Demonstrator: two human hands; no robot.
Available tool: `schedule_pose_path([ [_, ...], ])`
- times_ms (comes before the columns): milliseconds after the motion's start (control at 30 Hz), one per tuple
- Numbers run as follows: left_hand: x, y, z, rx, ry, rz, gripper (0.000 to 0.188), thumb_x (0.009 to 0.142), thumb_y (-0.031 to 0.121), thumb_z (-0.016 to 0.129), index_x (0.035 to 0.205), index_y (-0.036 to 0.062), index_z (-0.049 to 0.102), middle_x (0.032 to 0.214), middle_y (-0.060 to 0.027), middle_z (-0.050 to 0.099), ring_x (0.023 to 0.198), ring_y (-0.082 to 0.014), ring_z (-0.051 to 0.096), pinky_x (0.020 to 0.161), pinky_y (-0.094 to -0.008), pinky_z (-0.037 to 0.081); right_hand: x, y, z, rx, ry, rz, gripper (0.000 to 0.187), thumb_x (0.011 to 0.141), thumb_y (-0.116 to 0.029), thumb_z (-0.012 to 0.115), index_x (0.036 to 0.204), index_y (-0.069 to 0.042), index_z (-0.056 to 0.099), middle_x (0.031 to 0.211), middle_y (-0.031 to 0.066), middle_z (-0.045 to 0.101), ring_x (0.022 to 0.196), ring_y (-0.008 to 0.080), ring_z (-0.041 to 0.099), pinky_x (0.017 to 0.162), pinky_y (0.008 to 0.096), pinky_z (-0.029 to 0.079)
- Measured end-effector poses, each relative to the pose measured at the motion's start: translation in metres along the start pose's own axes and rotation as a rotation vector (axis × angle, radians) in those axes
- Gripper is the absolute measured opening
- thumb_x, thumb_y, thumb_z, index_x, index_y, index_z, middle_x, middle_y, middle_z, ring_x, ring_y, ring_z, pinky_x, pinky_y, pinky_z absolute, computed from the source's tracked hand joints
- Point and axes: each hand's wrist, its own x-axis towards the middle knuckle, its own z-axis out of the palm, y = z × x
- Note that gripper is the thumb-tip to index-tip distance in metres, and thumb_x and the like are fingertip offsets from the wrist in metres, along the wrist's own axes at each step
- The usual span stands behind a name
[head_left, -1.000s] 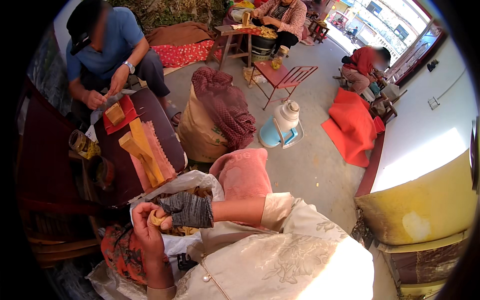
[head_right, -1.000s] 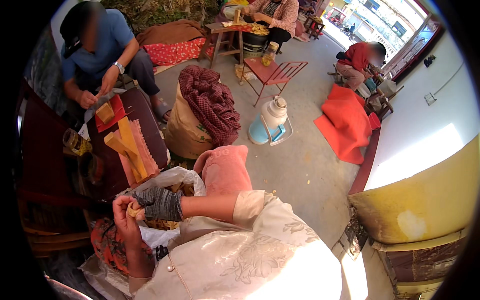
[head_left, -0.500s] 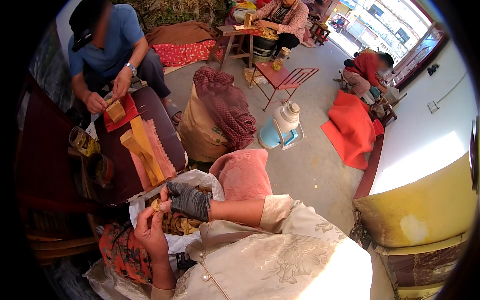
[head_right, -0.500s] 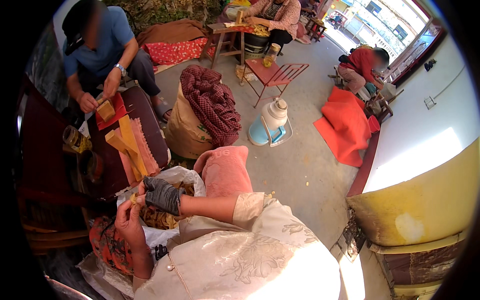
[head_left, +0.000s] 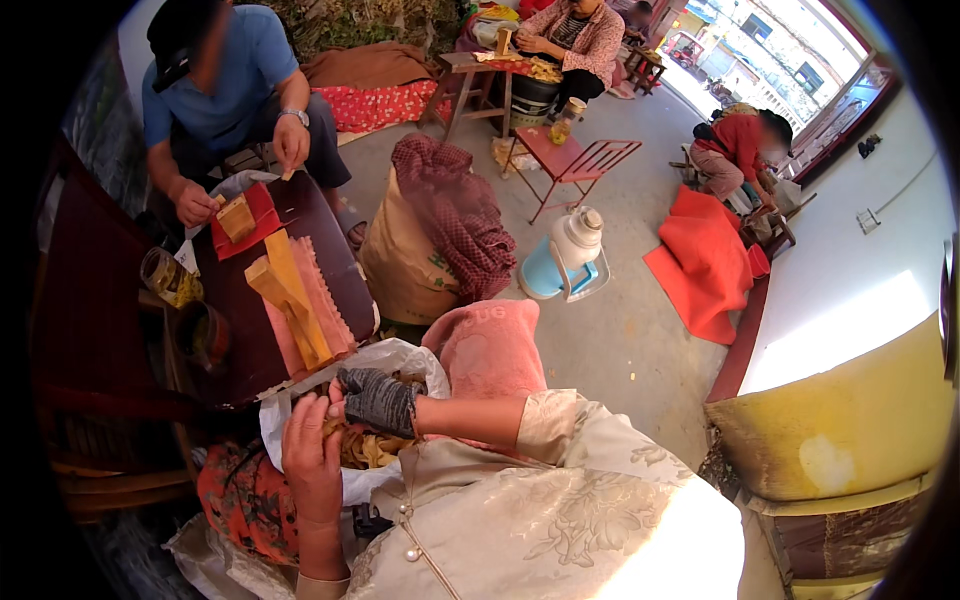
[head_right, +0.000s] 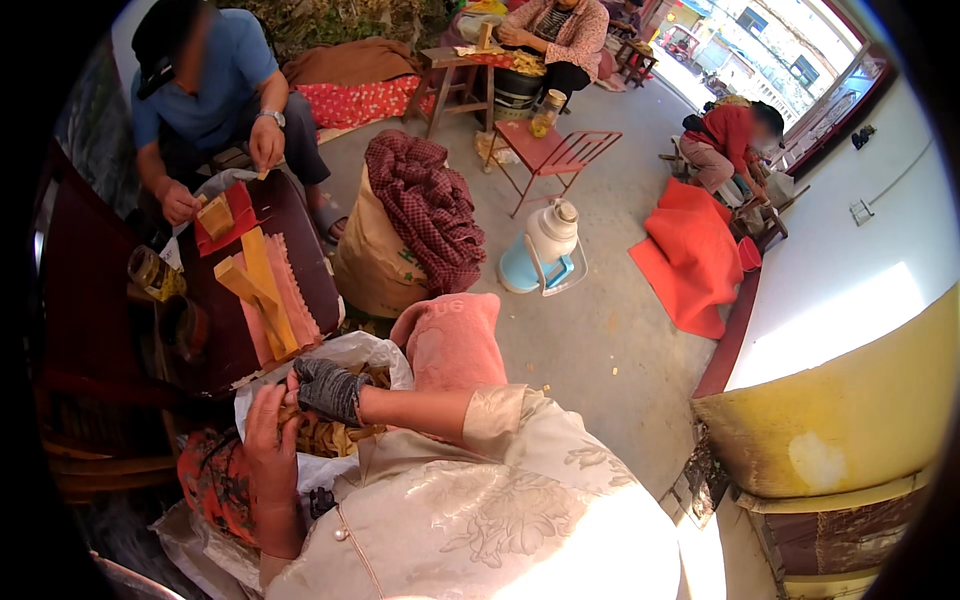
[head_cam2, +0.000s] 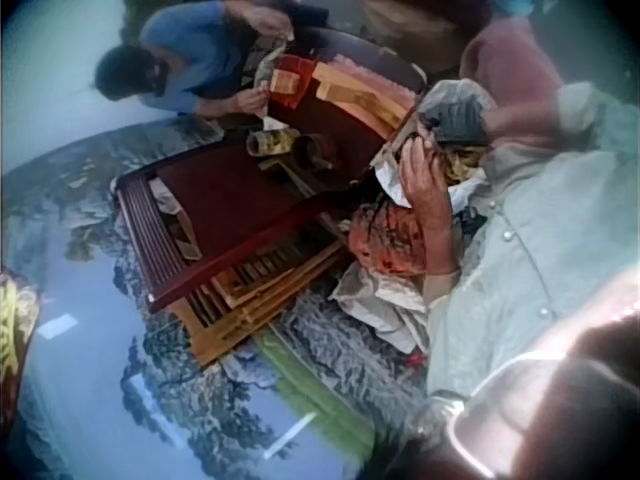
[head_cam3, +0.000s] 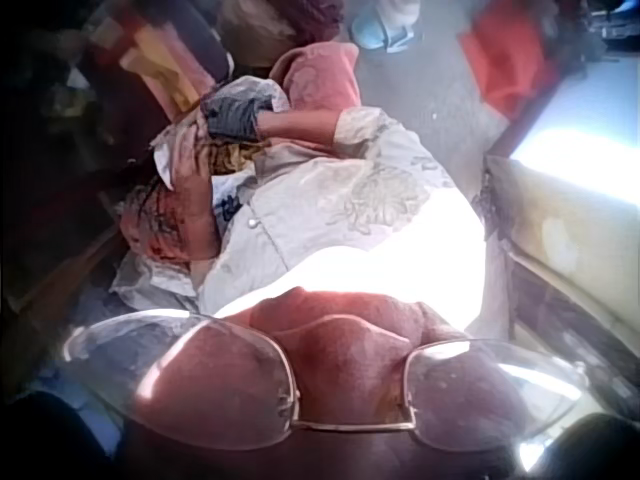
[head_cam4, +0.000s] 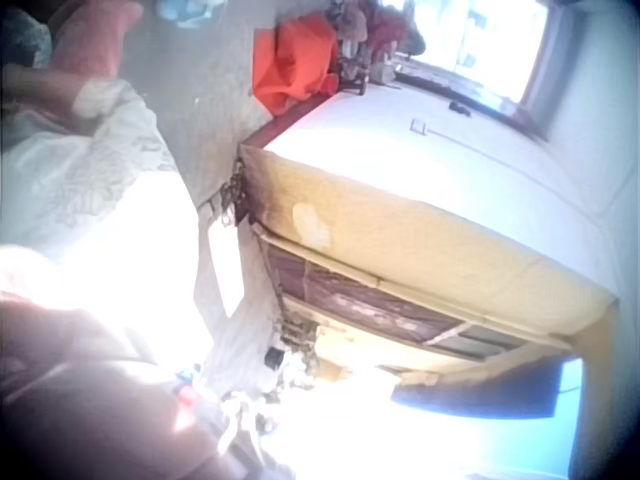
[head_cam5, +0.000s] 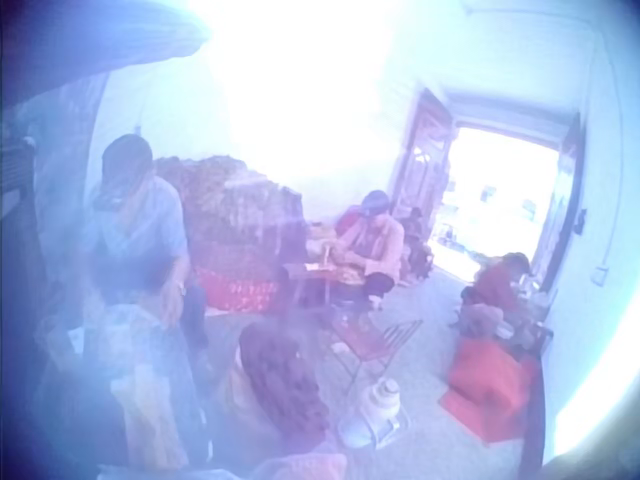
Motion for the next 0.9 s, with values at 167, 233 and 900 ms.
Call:
schedule_pose_path([
  [167,-0.010,-0.012,0.014,-0.008,-0.253,-0.164,0.031,0.074,0.000,0.056,0.105,0.0014,0.053,0.097,-0.0145,0.054,0.088,-0.0323,0.053,0.073,-0.0375,0.044,-0.007,0.005,0.000,0.137,-0.121,0.318,0.026,0.082,-0.033,0.057,0.076,-0.009,0.049,0.055,0.0031,0.051,0.039,0.0113,0.046,0.033,0.0240,0.035],
  [233,-0.010,-0.025,0.018,0.096,-0.179,0.009,0.029,0.073,0.001,0.055,0.102,0.0021,0.053,0.093,-0.0139,0.055,0.082,-0.0321,0.054,0.071,-0.0382,0.044,-0.014,0.001,0.001,0.049,-0.127,0.397,0.029,0.082,-0.036,0.056,0.076,-0.009,0.049,0.055,0.0030,0.051,0.038,0.0118,0.046,0.033,0.0247,0.035],
  [900,0.019,-0.094,0.046,-1.262,-0.204,-0.608,0.021,0.093,0.020,0.044,0.106,0.0051,0.049,0.065,0.0062,0.040,0.053,-0.0020,0.036,0.051,-0.0180,0.038,0.046,-0.010,-0.033,-0.408,0.261,0.000,0.028,0.079,-0.026,0.062,0.068,-0.002,0.053,0.060,0.0043,0.053,0.054,0.0121,0.045,0.052,0.0273,0.039],
])
